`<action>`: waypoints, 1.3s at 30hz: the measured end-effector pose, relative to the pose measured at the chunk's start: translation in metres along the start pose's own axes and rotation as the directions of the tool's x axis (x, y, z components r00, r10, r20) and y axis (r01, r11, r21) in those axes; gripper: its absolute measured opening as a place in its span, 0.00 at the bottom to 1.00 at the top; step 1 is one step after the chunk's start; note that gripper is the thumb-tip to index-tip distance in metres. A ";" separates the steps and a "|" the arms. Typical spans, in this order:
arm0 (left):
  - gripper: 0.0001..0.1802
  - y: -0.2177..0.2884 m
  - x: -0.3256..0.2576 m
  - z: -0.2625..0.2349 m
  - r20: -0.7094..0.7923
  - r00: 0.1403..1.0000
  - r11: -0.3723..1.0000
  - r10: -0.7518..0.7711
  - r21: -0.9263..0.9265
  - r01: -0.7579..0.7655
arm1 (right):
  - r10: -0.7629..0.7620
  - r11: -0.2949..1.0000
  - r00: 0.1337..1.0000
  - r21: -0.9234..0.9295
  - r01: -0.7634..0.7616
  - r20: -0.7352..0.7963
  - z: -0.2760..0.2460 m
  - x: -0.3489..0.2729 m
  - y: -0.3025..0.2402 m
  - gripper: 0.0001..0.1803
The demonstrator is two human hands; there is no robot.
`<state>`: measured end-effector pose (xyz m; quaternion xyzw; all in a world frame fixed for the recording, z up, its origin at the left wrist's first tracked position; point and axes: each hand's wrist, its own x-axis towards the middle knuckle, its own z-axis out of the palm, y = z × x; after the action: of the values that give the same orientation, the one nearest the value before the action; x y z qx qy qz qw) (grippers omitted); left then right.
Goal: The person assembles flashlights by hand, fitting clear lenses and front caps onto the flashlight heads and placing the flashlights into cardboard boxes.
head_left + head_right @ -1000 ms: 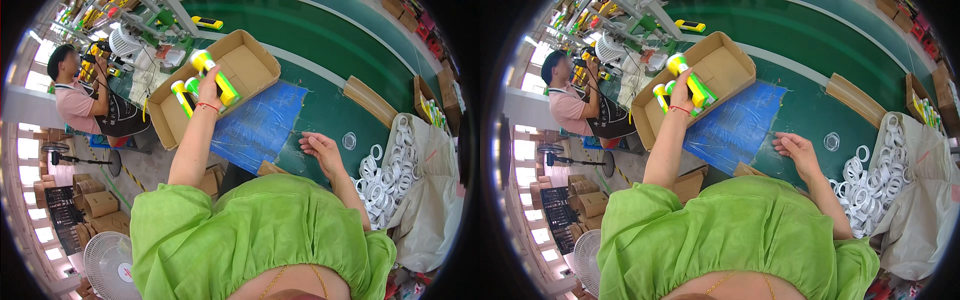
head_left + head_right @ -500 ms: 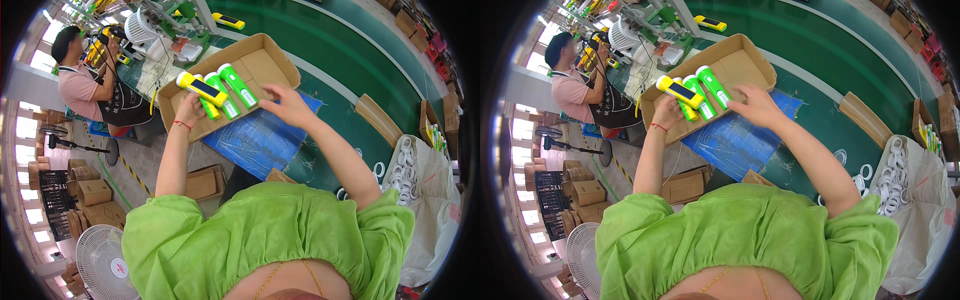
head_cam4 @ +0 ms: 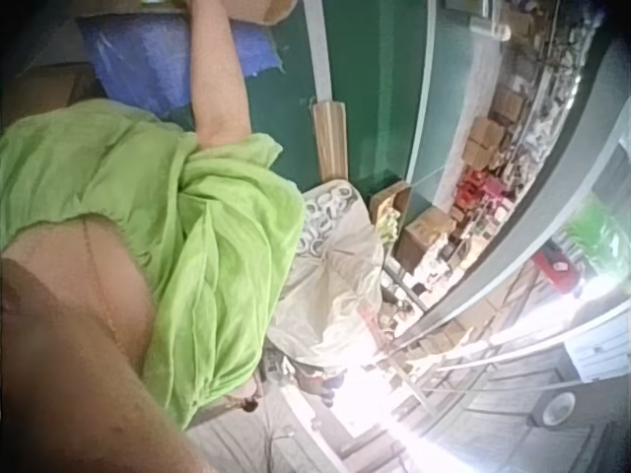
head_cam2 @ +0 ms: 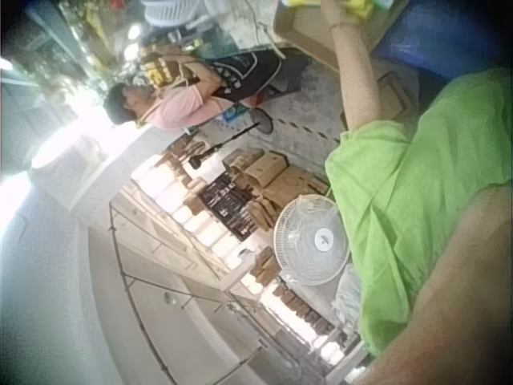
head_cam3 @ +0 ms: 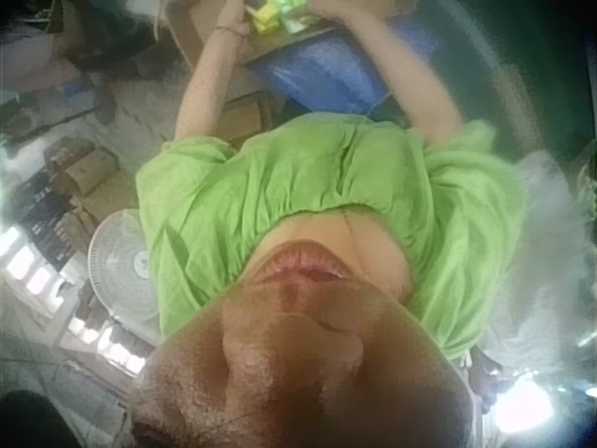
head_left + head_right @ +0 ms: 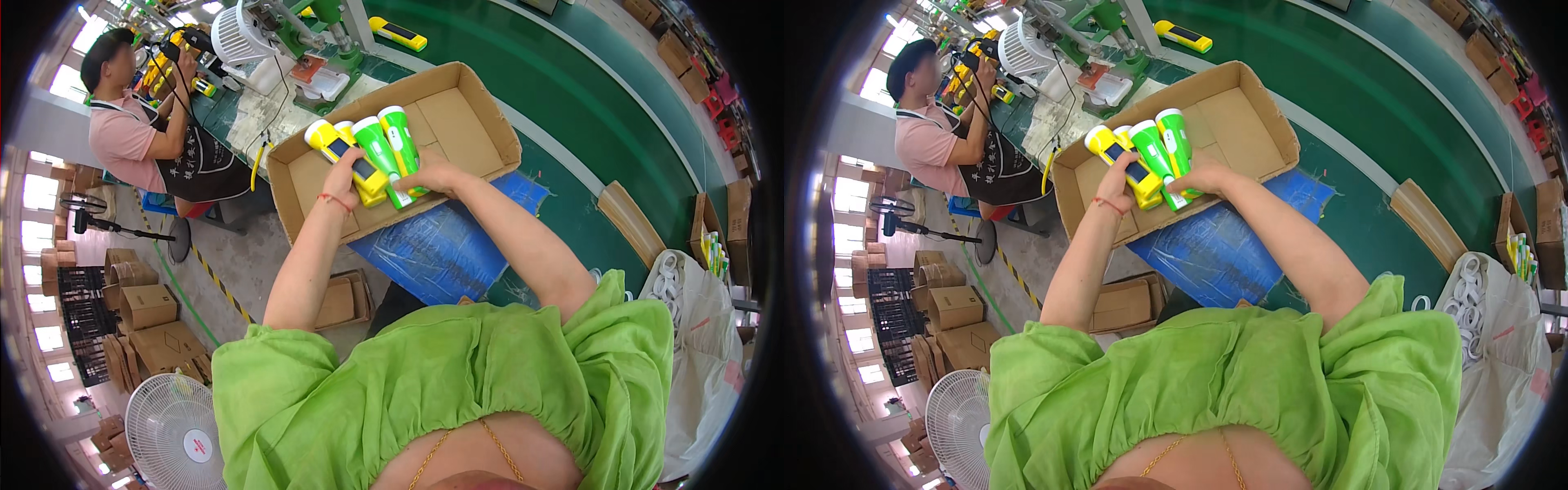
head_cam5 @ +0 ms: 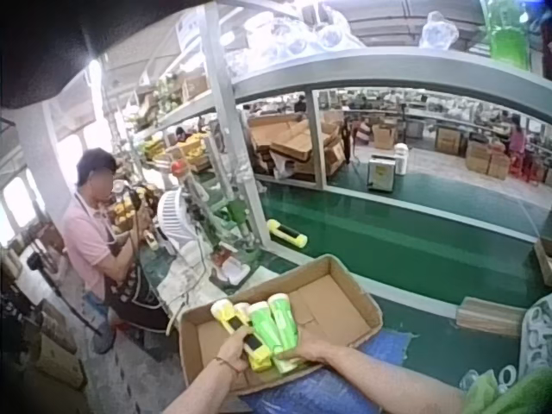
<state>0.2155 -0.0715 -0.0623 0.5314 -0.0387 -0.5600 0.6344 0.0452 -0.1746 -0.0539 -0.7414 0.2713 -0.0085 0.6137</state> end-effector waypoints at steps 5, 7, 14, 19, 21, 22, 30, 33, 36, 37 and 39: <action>0.24 -0.017 -0.006 -0.003 0.285 0.958 0.988 -0.009 -0.146 0.052 | 0.213 0.741 0.976 0.644 -0.193 0.047 -0.012 -0.014 -0.001 0.29; 0.26 -0.017 -0.007 -0.002 0.313 0.950 0.991 -0.012 -0.122 0.053 | 0.187 0.732 0.980 0.656 -0.184 0.066 -0.013 -0.014 0.003 0.30; 0.25 -0.018 -0.009 0.041 0.303 0.952 0.995 -0.044 0.094 0.016 | 0.043 0.759 0.979 0.644 0.099 -0.202 -0.028 -0.030 0.015 0.34; 0.37 -0.045 0.001 0.085 0.338 0.933 0.858 0.121 0.438 -0.270 | 0.014 0.996 0.882 -0.071 -0.054 -0.470 -0.067 -0.048 0.024 0.46; 0.41 -0.043 -0.003 0.094 0.353 0.928 0.830 0.116 0.479 -0.286 | -0.033 0.983 0.855 -0.172 -0.066 -0.518 -0.070 -0.065 0.029 0.44; 0.41 -0.044 -0.003 0.091 0.353 0.929 0.827 0.114 0.484 -0.285 | -0.196 0.926 0.832 -0.378 -0.017 -0.519 -0.068 -0.074 0.028 0.43; 0.33 -0.019 -0.022 0.042 0.226 0.927 0.666 0.300 0.646 -0.373 | -0.594 0.369 0.786 -0.926 0.077 -0.172 -0.026 -0.108 0.044 0.20; 0.33 -0.009 -0.049 0.020 0.384 0.885 0.336 0.264 0.824 -0.457 | -0.699 0.512 0.651 -0.843 0.167 -0.296 -0.021 -0.090 0.063 0.11; 0.40 -0.004 -0.099 0.019 0.302 0.953 -0.271 -0.022 0.916 -0.296 | -0.712 0.510 0.633 -0.843 0.170 -0.303 -0.015 -0.090 0.061 0.16; 0.37 -0.016 -0.098 0.000 0.298 0.952 -0.402 -0.064 0.866 -0.298 | -0.755 0.449 0.610 -0.868 0.212 -0.241 -0.016 -0.095 0.057 0.14; 0.23 -0.049 -0.089 -0.041 0.593 0.773 -0.481 0.224 0.757 -0.442 | -0.737 0.450 0.638 -0.867 0.216 -0.224 -0.012 -0.097 0.055 0.11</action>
<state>0.1762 0.0312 -0.0665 0.7215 -0.6833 -0.0789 0.0798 -0.0633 -0.1502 -0.0698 -0.9330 0.1832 -0.2980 0.0845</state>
